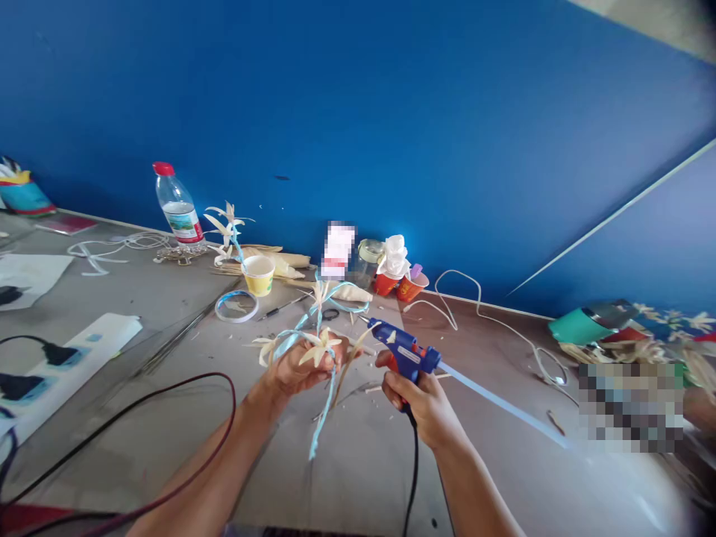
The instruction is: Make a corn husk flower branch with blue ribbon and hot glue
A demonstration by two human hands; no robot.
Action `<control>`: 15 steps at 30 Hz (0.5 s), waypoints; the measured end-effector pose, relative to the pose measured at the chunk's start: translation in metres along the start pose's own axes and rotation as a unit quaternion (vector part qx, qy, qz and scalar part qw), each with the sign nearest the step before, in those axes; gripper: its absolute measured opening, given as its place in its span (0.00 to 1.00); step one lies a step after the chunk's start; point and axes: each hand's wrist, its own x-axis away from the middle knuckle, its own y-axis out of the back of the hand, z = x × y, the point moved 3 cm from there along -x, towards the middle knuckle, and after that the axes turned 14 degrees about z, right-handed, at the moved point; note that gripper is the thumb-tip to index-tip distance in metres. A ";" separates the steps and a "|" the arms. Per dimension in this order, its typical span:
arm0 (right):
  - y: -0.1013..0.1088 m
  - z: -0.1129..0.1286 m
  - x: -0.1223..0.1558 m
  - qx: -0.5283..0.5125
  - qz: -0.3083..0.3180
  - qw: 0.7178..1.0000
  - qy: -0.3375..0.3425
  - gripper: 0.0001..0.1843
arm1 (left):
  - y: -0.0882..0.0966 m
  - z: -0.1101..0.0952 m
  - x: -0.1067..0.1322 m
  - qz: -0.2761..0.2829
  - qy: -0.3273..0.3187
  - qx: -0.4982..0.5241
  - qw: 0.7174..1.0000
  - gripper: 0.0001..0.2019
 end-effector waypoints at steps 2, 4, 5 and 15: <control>-0.001 -0.007 -0.010 0.013 -0.025 1.000 -0.012 0.14 | -0.001 -0.001 -0.001 0.002 0.019 0.016 1.000 0.14; 0.009 -0.011 -0.015 0.032 -0.061 0.997 -0.019 0.15 | 0.003 0.001 -0.003 -0.021 0.026 0.024 0.999 0.14; 0.018 -0.012 -0.016 0.042 -0.094 0.995 -0.016 0.16 | 0.006 0.004 -0.004 -0.035 0.034 0.019 0.999 0.13; 0.055 0.019 0.008 0.022 -0.204 0.975 0.084 0.13 | 0.017 0.027 -0.006 -0.019 0.147 -0.090 0.985 0.06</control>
